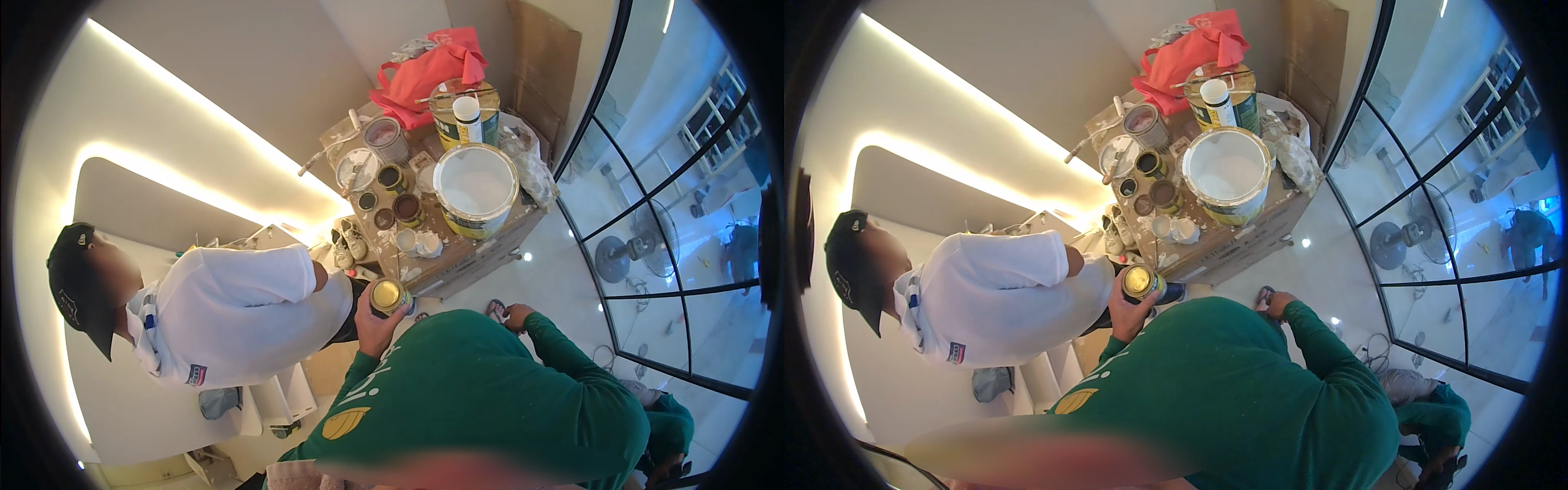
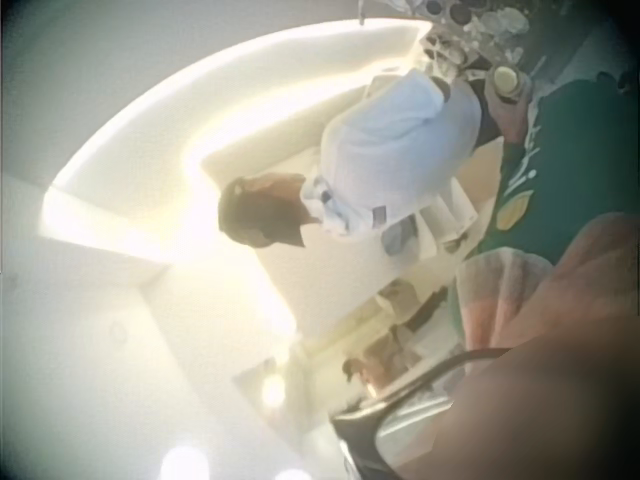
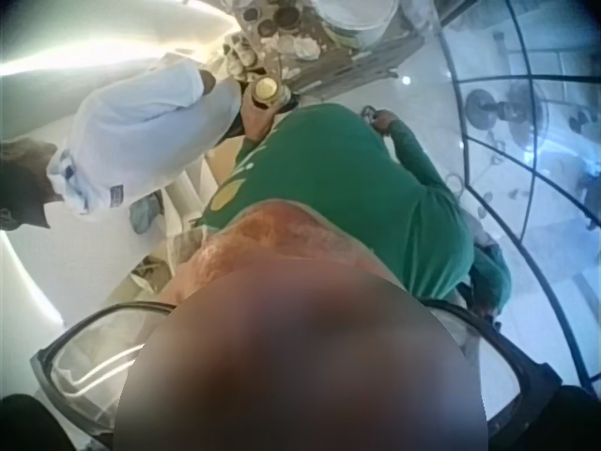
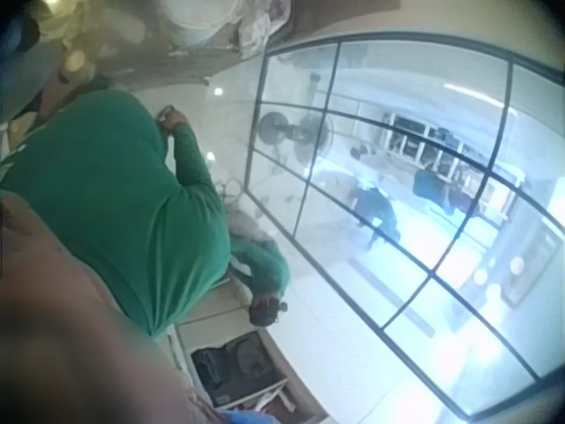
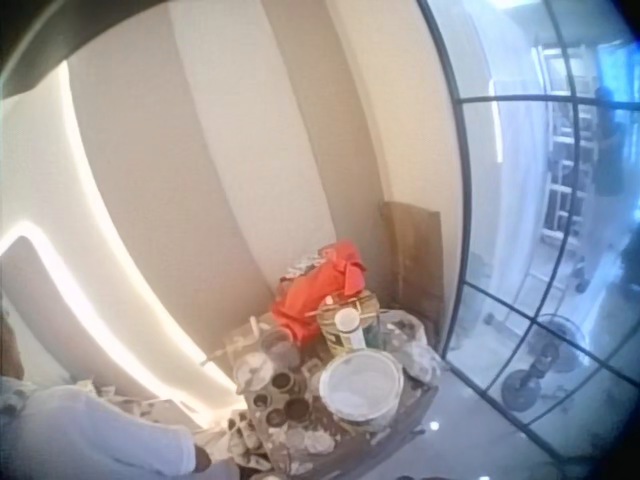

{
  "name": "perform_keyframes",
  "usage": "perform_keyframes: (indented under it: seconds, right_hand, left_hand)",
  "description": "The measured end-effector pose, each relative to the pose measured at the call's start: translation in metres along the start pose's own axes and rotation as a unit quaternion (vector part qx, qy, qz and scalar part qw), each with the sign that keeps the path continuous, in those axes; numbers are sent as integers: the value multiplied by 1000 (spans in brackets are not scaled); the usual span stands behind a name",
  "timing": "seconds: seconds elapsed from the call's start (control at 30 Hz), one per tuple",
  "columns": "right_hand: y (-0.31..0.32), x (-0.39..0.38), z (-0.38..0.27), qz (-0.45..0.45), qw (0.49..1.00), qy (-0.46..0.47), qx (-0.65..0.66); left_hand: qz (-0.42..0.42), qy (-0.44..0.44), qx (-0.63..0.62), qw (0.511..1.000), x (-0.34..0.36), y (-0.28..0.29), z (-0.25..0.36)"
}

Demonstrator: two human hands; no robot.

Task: The person stirs a small cup of paint with a stick, then retrieves a paint can from a cabinet and places it on a workbench. They pour paint from a larger container into a smaller cup and stir the mixture.

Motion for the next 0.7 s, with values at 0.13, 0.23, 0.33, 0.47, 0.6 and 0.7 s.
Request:
perform_keyframes:
  seconds: [0.13,0.23,0.33,0.47,0.6,0.7]
  right_hand:
    - [5,-4,-18,25,999,43,-23]
    - [5,-8,-23,29,999,39,-25]
    - [3,-7,-27,53,996,55,-52]
    - [-2,2,-25,91,991,74,-70]
    - [-4,4,-14,103,992,39,-53]
    - [-4,5,-13,91,994,25,-58]
  left_hand:
    - [6,3,7,1000,-2,7,3]
    - [8,-4,6,1000,1,12,6]
    - [2,-2,7,1000,4,15,5]
    - [3,-4,7,1000,7,18,0]
    - [-3,-7,-18,1000,10,16,-6]
    - [-6,4,-26,1000,14,15,-11]
Point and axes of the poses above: each hand's wrist, its own x-axis towards the middle knuckle, its own y-axis out of the back of the hand, z = x × y, the point moved 10 cm from there along x, towards the middle knuckle
